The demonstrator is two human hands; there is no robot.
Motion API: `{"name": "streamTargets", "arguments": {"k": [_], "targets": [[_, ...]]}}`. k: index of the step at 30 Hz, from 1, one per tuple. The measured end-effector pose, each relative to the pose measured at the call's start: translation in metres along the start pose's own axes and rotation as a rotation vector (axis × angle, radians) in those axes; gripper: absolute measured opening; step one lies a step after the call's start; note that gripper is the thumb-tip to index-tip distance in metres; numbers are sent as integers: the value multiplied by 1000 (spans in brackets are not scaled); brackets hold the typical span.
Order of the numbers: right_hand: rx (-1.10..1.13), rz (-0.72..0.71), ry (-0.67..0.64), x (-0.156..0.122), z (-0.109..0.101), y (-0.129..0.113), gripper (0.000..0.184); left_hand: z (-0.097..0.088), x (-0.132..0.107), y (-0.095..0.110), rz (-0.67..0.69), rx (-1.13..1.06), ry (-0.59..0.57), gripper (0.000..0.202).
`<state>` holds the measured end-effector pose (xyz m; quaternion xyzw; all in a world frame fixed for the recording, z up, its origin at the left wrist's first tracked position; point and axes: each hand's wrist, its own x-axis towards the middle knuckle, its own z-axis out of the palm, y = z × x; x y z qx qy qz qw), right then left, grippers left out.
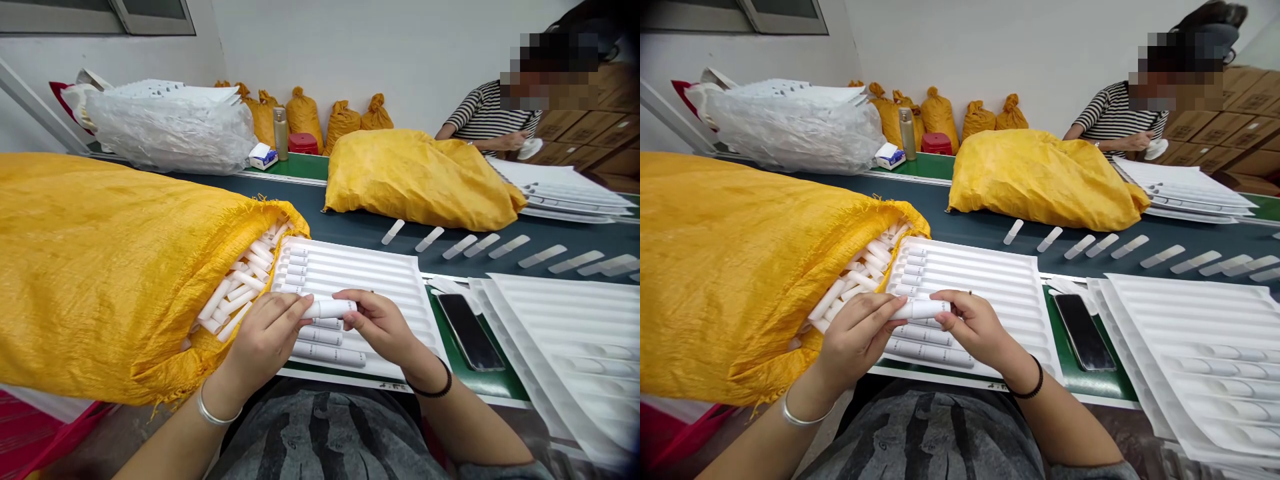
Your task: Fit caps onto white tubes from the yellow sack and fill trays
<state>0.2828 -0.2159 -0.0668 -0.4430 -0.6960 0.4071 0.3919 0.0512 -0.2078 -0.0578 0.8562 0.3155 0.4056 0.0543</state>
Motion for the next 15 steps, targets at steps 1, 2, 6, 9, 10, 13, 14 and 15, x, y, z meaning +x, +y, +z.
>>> {"name": "streamTargets", "arguments": {"k": [1,2,6,9,10,13,14,15], "targets": [[29,11,1,-1,2,-1,33,1,-1,1,-10,-9,-7,56],[48,22,2,-2,4,-2,33,3,-2,2,-24,-22,-18,56],[-178,-19,-72,-4,11,-6,31,13,-13,-1,-59,-106,-105,52],[-578,-98,-247,10,12,1,22,17,-26,-18,-99,-77,-238,54],[-680,-72,-263,19,10,6,19,16,-31,-28,-147,-28,-264,58],[-824,165,-65,62,-10,34,19,2,-47,-67,-412,220,-236,54],[-839,241,35,79,-22,46,23,-4,-53,-80,-519,314,-234,47],[-853,298,109,95,-34,58,27,-11,-58,-93,-624,398,-256,40]]}}
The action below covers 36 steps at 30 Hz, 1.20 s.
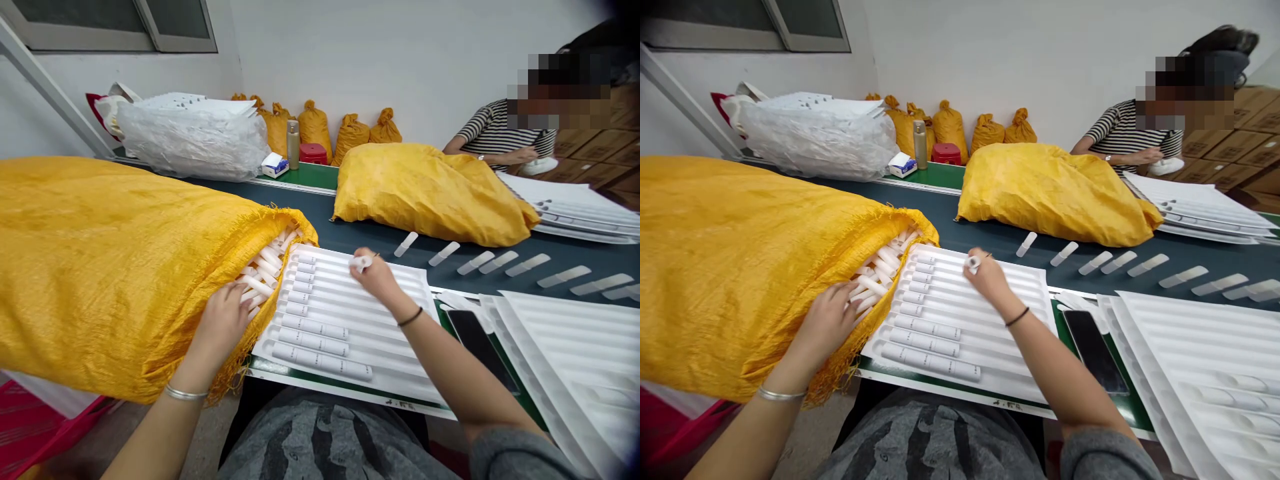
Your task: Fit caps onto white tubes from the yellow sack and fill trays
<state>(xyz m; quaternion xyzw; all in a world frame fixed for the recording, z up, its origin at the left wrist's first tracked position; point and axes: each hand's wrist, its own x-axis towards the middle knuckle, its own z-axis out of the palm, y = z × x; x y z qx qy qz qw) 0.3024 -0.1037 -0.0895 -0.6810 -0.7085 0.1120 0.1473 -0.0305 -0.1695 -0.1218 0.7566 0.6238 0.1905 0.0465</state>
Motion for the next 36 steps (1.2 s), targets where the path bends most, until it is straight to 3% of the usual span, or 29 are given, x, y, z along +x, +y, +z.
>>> {"name": "streamTargets", "arguments": {"k": [3,6,9,12,14,16,19,22,24,27,31,36], "targets": [[-37,207,28,52,-1,34,31,-1,5,-34,-211,137,-117,28],[-56,339,-45,78,-1,55,27,-3,7,-44,-244,119,-145,21],[-86,407,-96,81,-6,60,31,-6,7,-40,-198,35,-120,25],[-154,416,-80,60,-13,50,43,-10,3,-31,-97,-179,9,32],[-171,349,-95,30,-11,36,40,-11,0,-22,-17,-399,137,30],[-126,192,-202,-9,-2,20,34,-11,0,-12,58,-552,224,27],[-55,-165,-439,-66,20,3,19,-11,3,7,145,-581,240,28],[-79,-317,-403,-97,33,-1,7,-11,7,26,221,-565,196,29],[-1,-311,-273,-103,30,1,13,-10,8,39,261,-558,114,31],[293,-259,-113,-101,16,-2,24,-9,6,57,305,-552,-28,36],[649,-301,-54,-95,-4,-13,22,-11,4,75,342,-481,-146,37],[609,-454,49,-89,-19,-19,28,-17,5,80,360,-355,-149,39]]}}
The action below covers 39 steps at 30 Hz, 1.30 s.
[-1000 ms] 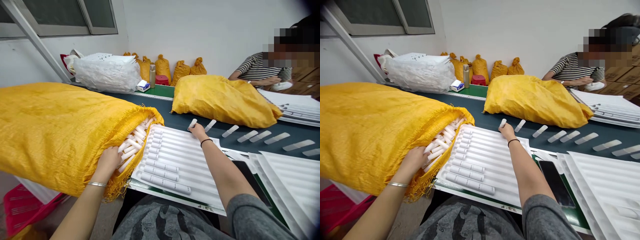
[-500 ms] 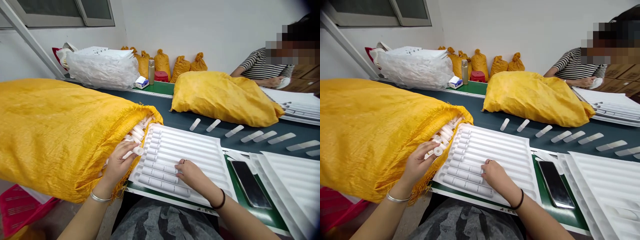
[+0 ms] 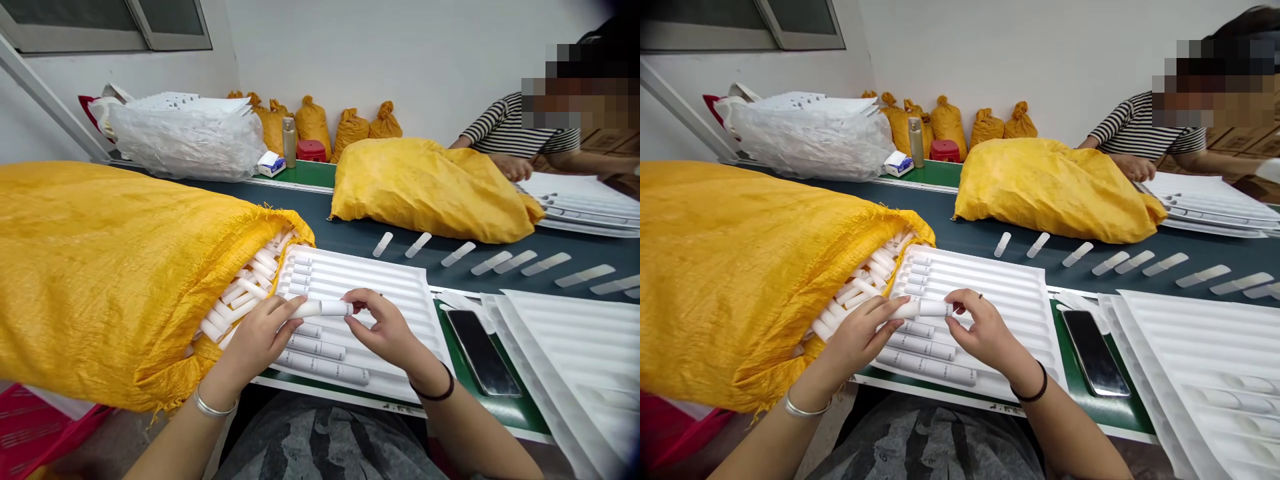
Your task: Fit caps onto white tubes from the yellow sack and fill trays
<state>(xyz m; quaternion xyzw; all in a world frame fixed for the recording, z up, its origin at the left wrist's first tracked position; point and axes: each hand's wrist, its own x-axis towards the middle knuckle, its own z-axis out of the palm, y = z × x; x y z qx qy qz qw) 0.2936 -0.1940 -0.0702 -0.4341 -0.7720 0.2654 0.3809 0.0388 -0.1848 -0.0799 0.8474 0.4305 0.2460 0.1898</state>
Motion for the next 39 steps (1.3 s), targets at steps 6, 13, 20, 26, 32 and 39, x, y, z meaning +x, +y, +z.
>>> {"name": "streamTargets", "arguments": {"k": [6,13,20,26,32,39], "targets": [[-2,-232,-112,1,-6,-1,34,-5,-4,8,125,-53,26,39],[24,-211,-51,-5,-2,-2,37,-7,-8,17,225,-44,139,42],[6,-113,-39,-7,2,-4,29,-8,-12,17,297,94,210,50],[48,-3,-31,-5,5,-11,27,-11,-14,17,323,166,235,50],[213,141,-57,-6,11,-8,32,-13,-16,13,353,197,247,53],[483,317,-98,-5,19,-15,36,-15,-17,8,386,248,215,60]]}}
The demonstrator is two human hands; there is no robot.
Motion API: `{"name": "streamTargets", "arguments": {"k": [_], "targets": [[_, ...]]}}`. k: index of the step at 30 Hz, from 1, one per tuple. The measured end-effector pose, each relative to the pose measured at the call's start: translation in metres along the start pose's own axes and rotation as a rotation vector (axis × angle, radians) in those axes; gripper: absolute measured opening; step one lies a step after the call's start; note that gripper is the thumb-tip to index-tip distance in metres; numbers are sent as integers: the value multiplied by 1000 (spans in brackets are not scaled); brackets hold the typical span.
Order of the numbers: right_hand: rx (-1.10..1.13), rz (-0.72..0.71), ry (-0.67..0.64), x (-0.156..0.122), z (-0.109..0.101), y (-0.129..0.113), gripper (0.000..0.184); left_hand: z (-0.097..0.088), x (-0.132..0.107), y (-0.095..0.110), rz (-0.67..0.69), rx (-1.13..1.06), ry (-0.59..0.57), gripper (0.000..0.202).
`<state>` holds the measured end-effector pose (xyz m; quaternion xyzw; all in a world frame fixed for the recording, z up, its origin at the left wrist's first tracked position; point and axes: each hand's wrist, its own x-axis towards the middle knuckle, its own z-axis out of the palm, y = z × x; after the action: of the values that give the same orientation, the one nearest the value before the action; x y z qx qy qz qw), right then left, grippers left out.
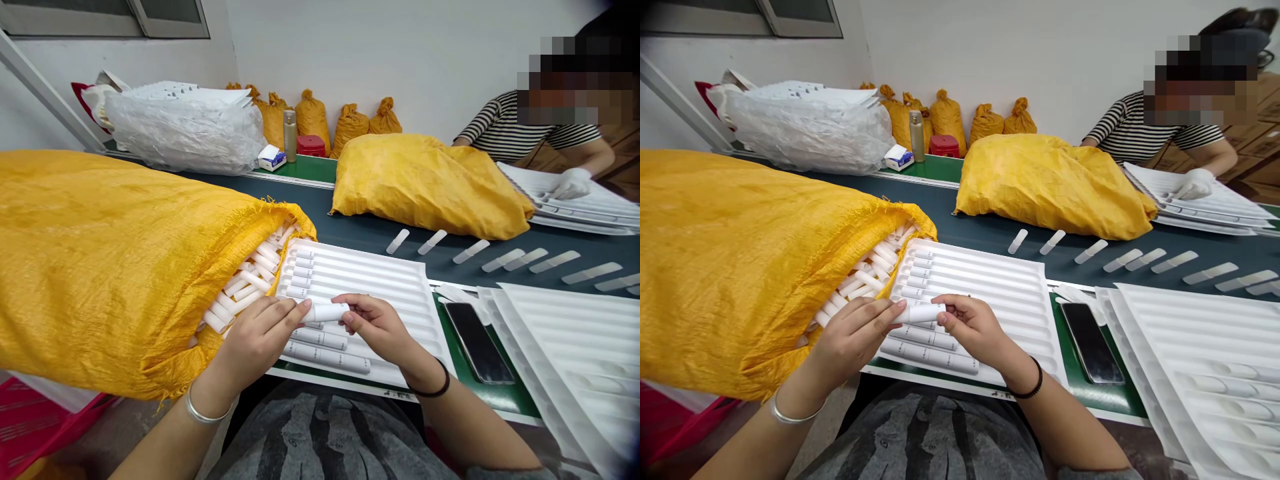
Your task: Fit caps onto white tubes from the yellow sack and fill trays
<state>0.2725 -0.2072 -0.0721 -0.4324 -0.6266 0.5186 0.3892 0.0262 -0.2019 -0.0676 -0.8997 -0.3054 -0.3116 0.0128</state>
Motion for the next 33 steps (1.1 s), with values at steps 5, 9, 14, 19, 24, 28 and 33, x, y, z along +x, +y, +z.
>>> {"name": "streamTargets", "arguments": {"k": [5,9,14,19,24,28,33], "targets": [[-102,-65,-6,-1,10,-9,31,9,0,9,-52,-64,10,67],[-129,-27,-43,-1,11,-6,31,18,-6,13,-106,-154,-18,63],[-99,103,-191,2,6,4,32,28,-18,12,-145,-198,-39,57],[-216,76,-254,3,6,-3,32,36,-24,18,-176,-245,-4,60],[-920,-77,-303,35,-4,-1,21,41,-27,-5,-182,-115,-127,63],[-1082,256,152,96,-47,16,27,40,-33,-57,-455,59,-102,36],[-1069,535,338,149,-111,36,33,44,-32,-102,-594,129,-207,23]]}}
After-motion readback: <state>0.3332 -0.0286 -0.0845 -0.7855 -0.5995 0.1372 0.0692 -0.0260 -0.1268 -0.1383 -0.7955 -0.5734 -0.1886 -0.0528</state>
